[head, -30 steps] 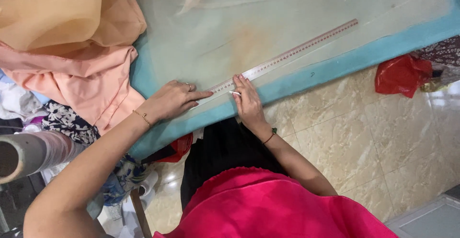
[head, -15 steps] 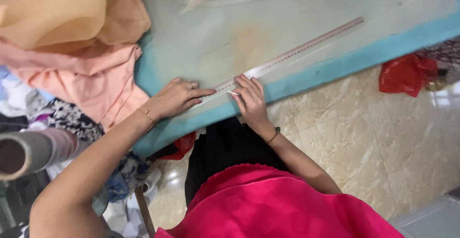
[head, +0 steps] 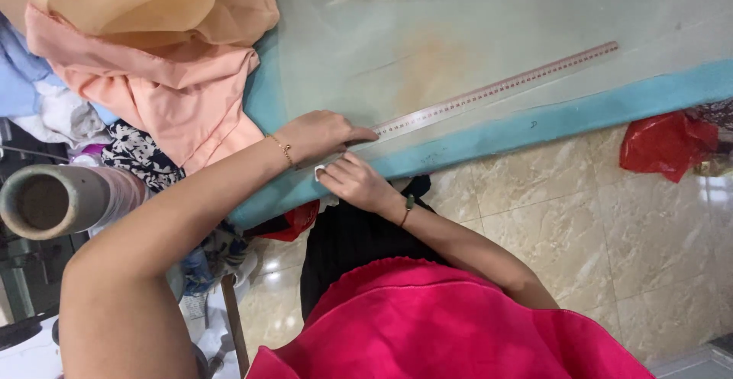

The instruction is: The person smooths a large piece of sheer fabric on a table, then uses a ruler and chalk to mark a straight line. They then use scissors to cut the fabric along the marked line.

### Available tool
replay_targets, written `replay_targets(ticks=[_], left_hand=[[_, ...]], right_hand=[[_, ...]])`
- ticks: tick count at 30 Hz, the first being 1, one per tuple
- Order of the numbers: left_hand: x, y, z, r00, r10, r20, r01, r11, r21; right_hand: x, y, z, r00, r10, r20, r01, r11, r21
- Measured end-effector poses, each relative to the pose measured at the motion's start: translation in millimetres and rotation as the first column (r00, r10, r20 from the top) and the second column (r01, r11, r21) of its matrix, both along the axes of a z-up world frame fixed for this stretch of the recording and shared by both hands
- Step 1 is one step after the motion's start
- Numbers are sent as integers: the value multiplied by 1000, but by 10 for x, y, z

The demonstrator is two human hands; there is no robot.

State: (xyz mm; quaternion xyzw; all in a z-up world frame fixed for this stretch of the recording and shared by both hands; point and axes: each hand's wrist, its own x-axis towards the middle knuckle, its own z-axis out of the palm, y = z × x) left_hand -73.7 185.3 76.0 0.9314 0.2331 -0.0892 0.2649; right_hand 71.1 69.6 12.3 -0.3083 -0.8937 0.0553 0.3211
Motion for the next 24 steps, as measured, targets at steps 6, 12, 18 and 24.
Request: replay_targets(ticks=[6,12,18,24], left_hand=[[61,25,-104,999,8,-34,-9,1000,-26],[77,30,-306,999,22,-28,-23,999,-44],[147,-13,-178,996,34,-79,-37,998,-40],[661,65,-619,996,-83,-23,85,982,166]], right_hand=[[-138,18,33,998,3,67,-9,997,77],[458,98,-23,993,14,118,-24,996,84],[1863,236,127,965,-150,216,139,988,65],[2148,140,201,822,-391,414,419,908,26]])
